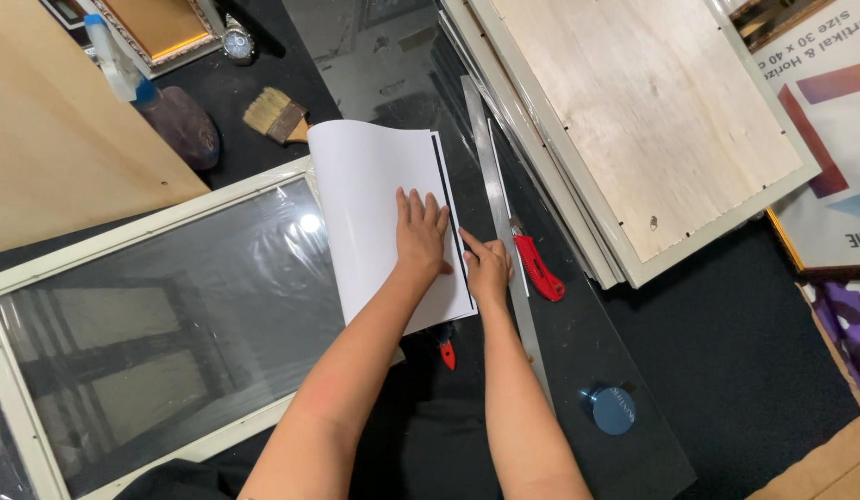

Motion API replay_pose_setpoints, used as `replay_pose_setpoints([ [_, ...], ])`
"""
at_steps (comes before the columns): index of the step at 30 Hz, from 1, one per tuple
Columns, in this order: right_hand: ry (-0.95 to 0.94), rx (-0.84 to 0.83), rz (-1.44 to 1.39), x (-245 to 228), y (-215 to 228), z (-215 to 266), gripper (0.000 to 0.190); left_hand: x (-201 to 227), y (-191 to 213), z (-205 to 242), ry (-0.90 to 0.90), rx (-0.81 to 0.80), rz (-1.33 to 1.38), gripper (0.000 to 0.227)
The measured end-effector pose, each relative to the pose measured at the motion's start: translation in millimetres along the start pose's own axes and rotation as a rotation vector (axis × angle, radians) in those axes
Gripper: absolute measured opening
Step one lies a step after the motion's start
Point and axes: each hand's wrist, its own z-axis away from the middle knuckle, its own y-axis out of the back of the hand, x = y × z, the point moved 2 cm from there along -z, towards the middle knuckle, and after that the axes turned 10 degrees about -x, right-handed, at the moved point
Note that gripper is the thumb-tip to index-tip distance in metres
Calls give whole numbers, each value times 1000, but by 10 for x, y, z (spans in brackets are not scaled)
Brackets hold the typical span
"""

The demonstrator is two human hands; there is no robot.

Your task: Trimming a white art print to the correct dimensions using a utility knife and a metal ruler on a workshop floor.

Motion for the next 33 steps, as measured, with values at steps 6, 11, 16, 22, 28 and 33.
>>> replay_pose_setpoints([
  [6,-19,16,75,-16,-42,-25,47,4,3,-25,14,5,-17,106],
  [11,-36,23,143,-94,-9,40,46,-37,-36,-27,7,5,-27,106],
  [16,-1,114,86,88,205,101,33,-40,-68,-15,-2,11,-13,104],
  [22,-255,223,209,975,495,107,31,-79,-74,-14,-30,25,55,105],
  [28,-272,99,166,855,551,522,46,-32,-104,-46,-1,70,52,112],
  [33,-193,67,157,1176,300,360,23,20,-162,-108,-6,88,21,110],
])
